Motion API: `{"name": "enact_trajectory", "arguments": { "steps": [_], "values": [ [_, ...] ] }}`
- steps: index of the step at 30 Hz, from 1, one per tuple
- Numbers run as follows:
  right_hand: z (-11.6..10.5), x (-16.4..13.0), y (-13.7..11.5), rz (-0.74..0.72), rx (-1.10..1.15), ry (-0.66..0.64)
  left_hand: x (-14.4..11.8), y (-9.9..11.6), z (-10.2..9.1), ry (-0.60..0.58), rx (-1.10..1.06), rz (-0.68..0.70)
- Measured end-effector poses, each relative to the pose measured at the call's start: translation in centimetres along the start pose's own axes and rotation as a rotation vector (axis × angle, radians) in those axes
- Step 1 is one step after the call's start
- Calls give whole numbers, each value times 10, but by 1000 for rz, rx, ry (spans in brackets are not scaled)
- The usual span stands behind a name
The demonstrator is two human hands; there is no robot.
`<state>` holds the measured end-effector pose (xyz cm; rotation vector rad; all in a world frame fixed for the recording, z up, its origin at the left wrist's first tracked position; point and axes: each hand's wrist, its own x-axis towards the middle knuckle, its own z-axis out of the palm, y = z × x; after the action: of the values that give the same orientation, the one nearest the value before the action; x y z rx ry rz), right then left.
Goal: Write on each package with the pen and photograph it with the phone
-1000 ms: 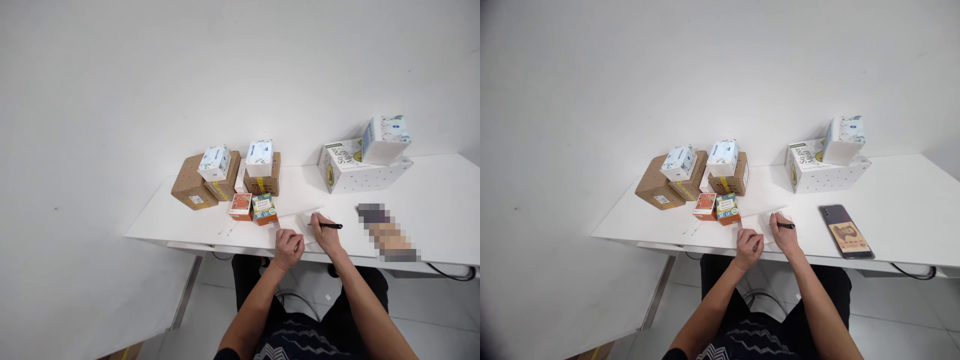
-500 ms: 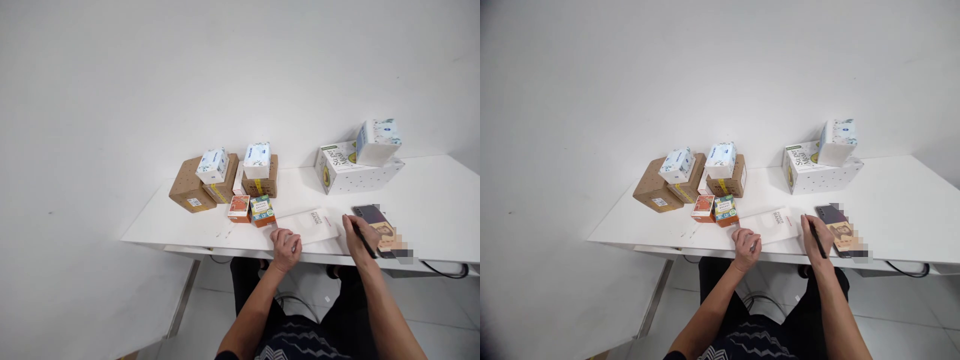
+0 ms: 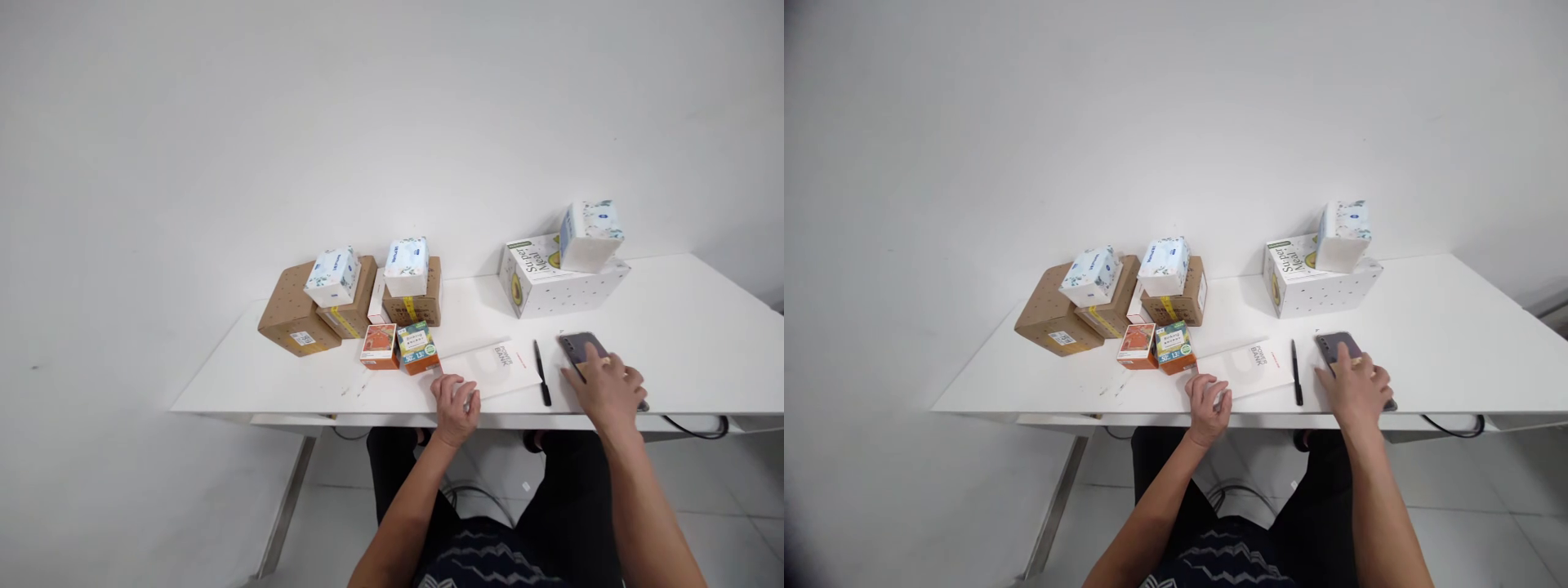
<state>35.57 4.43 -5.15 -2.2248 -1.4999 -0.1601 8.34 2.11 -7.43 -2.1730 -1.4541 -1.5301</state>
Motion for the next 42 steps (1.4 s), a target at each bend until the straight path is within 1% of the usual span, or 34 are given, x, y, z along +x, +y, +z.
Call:
{"name": "enact_trajectory", "arguments": {
  "steps": [2, 5, 9, 11, 13, 15, 16, 18, 19, 21, 23, 25, 26, 28, 30, 32, 36, 42],
  "values": [
    [-1, 0, 12, 114, 22, -44, 1, 0, 0, 5, 6, -4],
    [3, 4, 23, 149, 87, -115, 2, 1, 0, 10, 2, -20],
    [4, 14, 21, 160, 140, -95, 4, 1, 1, 8, -22, -38],
    [-1, 17, 19, 194, 142, -108, 4, 0, 0, 6, -33, -36],
    [-12, 17, 18, 251, 173, -129, 3, 0, 0, 6, -37, -36],
    [-26, 12, 18, 352, 326, -133, 3, 0, 0, 6, -38, -39],
    [-33, 7, 18, 420, 468, -132, 3, 0, 1, 4, -39, -41],
    [-49, -8, 13, 569, 855, -166, 2, -1, 2, 1, -40, -42],
    [-57, -17, 8, 635, 1073, -212, 2, -1, 2, -2, -41, -41],
    [-70, -38, -10, 721, 1464, -407, 2, -1, 3, -7, -45, -39],
    [-79, -61, -35, 791, 1711, -598, 1, -1, 4, -13, -50, -36],
    [-83, -81, -62, 851, 1883, -748, 1, -1, 4, -21, -51, -36],
    [-83, -89, -75, 873, 1934, -845, 1, -1, 3, -28, -51, -39],
    [-83, -102, -97, 930, 2004, -1064, 1, -1, 1, -50, -52, -52],
    [-82, -109, -112, 967, 2061, -1211, 1, -1, -1, -82, -56, -60],
    [-81, -110, -121, 967, 2115, -1263, 1, -2, -3, -110, -59, -60],
    [-79, -104, -126, 911, 2181, -1243, -1, -3, -3, -159, -70, -80],
    [-79, -95, -128, 899, 2217, -1247, -2, -5, -2, -186, -90, -82]
  ]
}}
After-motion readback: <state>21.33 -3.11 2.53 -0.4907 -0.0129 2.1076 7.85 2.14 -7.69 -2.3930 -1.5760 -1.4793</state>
